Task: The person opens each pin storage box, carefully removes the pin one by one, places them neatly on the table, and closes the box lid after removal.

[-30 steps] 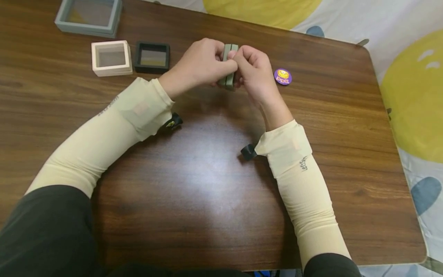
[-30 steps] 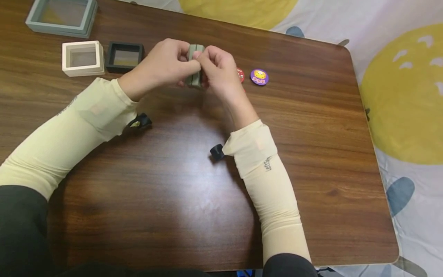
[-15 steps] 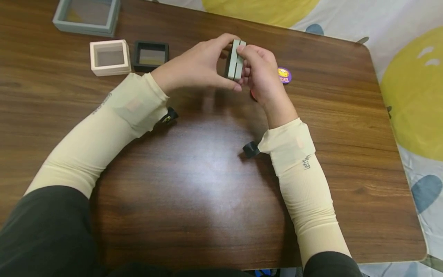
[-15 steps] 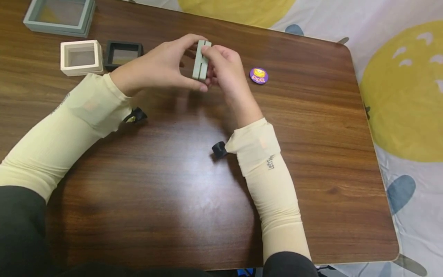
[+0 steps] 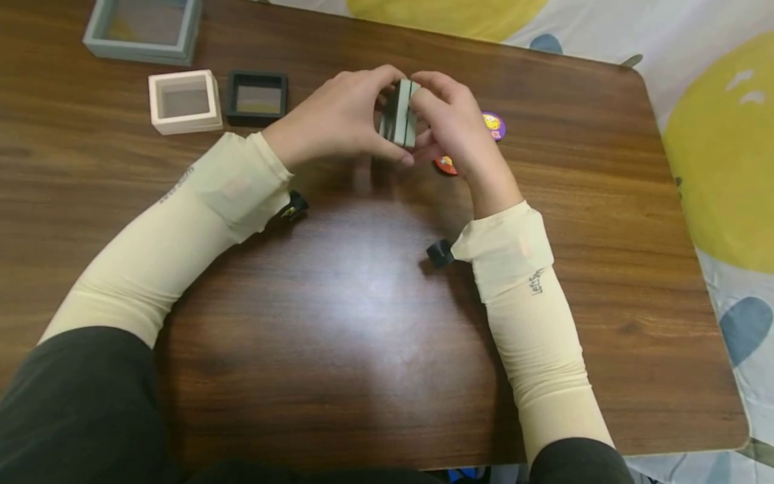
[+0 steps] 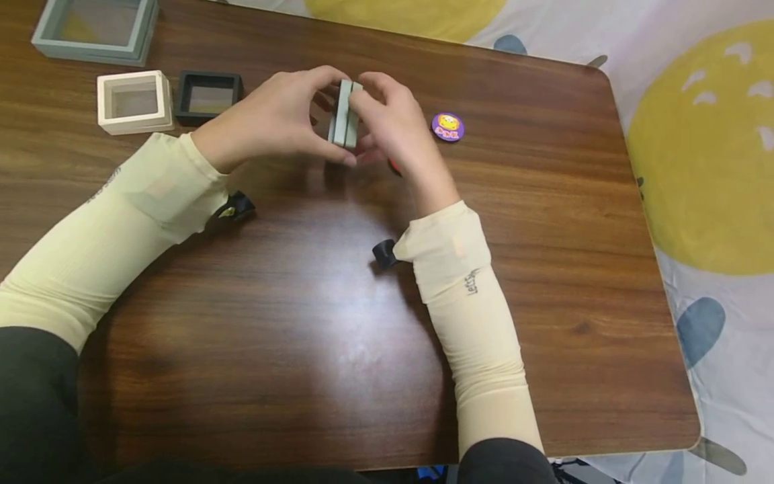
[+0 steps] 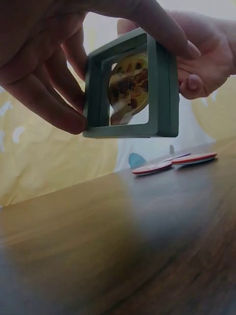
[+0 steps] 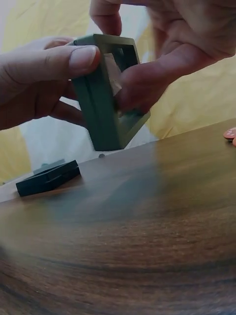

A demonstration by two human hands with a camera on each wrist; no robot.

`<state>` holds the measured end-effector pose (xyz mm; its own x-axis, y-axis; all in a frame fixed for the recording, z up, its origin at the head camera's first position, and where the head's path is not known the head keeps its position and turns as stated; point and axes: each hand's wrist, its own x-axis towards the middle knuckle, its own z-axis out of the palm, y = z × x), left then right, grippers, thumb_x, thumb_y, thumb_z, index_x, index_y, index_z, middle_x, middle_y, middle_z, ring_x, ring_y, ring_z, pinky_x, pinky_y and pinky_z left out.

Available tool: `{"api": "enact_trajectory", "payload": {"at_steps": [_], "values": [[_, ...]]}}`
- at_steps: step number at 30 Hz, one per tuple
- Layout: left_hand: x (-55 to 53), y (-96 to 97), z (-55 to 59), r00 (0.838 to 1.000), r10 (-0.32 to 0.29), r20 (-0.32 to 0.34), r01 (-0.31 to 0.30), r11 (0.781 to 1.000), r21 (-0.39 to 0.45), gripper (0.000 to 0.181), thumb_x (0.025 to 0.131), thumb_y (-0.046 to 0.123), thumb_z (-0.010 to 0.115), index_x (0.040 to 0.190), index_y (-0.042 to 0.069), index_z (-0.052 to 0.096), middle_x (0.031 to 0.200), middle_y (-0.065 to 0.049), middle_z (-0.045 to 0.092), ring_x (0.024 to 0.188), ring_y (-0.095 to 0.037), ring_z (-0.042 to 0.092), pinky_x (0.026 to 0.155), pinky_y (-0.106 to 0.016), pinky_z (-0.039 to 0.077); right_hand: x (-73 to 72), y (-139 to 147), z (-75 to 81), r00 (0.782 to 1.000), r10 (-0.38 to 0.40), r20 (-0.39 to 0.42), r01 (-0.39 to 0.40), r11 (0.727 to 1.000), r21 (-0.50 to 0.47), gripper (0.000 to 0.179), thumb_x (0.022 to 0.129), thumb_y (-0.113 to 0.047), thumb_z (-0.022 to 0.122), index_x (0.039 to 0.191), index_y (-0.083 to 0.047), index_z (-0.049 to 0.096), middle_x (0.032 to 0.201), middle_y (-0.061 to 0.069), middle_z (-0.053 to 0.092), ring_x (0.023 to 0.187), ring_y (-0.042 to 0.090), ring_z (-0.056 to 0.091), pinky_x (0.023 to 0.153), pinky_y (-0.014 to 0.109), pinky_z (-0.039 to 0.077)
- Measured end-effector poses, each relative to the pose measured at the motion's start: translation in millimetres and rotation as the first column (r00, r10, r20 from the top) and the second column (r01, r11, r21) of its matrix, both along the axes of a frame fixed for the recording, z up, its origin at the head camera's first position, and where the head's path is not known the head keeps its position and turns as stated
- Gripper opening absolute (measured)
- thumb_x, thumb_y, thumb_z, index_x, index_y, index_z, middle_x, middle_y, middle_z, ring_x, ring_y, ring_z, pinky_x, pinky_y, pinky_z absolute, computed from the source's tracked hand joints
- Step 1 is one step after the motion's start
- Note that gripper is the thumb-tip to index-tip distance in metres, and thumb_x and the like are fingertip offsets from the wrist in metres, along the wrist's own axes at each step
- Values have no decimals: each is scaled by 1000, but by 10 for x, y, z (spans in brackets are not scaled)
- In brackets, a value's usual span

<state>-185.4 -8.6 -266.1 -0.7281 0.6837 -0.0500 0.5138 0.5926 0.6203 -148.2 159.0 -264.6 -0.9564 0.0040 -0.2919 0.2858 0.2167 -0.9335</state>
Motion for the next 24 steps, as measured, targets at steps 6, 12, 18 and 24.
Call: {"api": "enact_trajectory", "payload": {"at_steps": [6, 12, 18, 24], "values": [[13, 9, 7, 1000, -13, -24, 13, 1000, -6, 89, 61, 54, 83, 133, 15, 47, 122, -3, 64, 109, -15, 60, 92, -32, 46, -5, -1, 18, 1000, -6, -22, 7, 997, 72, 34, 91, -13, 44, 116, -2, 65, 72, 0, 64, 49, 9, 60, 52, 26, 55], [5, -6, 12, 1000, -5, -16, 5, 1000, -9, 91, 62, 55, 82, 135, 15, 45, 125, -3, 62, 113, -15, 60, 94, -33, 46, -18, -9, 32, 999, -46, -24, 47, 998, 33, 34, 92, -9, 40, 114, 1, 64, 76, 3, 67, 54, 15, 65, 53, 26, 55], [-20, 5, -6, 1000, -8, 25, 9, 1000, -26, 93, 64, 57, 80, 138, 15, 41, 130, -4, 59, 116, -17, 57, 95, -33, 45, -23, 0, 13, 999, -38, -7, 38, 998, 45, 36, 92, -10, 38, 118, 0, 61, 79, 2, 64, 54, 13, 63, 50, 24, 53], [-23, 7, -32, 999, -44, 1, 44, 997, -60, 96, 68, 56, 77, 143, 13, 36, 133, -9, 53, 115, -22, 51, 97, -38, 43, -30, -11, -35, 999, -41, -20, 40, 999, -19, 33, 91, -7, 38, 115, 1, 60, 72, 2, 62, 50, 10, 59, 51, 27, 55]]}}
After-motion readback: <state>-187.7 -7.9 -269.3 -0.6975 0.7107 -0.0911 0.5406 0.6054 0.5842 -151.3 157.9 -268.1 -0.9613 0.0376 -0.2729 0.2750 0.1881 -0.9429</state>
